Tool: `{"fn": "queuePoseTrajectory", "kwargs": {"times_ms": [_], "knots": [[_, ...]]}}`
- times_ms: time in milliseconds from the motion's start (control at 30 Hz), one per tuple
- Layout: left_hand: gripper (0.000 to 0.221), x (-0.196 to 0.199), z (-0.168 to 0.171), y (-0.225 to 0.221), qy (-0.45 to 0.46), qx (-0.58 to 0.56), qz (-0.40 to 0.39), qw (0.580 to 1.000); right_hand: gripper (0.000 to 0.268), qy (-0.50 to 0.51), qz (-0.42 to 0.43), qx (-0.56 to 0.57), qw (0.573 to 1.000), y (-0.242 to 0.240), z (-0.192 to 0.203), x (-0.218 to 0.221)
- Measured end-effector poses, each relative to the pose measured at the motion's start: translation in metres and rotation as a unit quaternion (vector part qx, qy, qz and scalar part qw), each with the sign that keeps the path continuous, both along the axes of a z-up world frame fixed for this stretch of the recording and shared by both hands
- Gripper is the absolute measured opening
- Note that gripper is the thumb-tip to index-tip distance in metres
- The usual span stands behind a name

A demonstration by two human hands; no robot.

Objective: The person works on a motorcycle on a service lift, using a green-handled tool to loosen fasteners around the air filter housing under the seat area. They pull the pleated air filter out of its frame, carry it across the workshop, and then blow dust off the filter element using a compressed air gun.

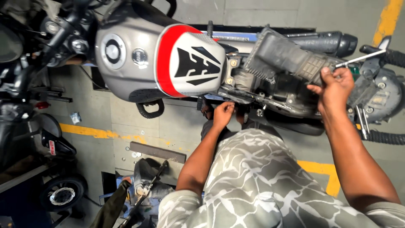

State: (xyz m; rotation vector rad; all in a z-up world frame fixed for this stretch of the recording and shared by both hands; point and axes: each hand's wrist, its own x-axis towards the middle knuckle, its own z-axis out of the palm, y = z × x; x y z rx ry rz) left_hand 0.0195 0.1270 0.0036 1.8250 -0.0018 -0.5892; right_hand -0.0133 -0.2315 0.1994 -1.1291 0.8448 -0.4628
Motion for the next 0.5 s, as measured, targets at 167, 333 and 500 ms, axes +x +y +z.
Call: {"fn": "queuePoseTrajectory", "kwargs": {"times_ms": [167, 333, 500], "knots": [[0.022, -0.015, -0.015, 0.067, 0.049, 0.051, 0.014, 0.997, 0.028, 0.018, 0.007, 0.079, 0.997, 0.022, 0.002, -0.002], [0.026, -0.046, -0.044, 0.172, 0.022, 0.186, -0.026, 0.982, 0.029, 0.012, 0.056, 0.092, 0.994, 0.092, 0.016, -0.02], [0.019, -0.084, -0.057, 0.281, 0.152, 0.177, 0.139, 0.962, 0.03, 0.032, 0.103, 0.123, 0.987, 0.196, 0.026, -0.037]]}}
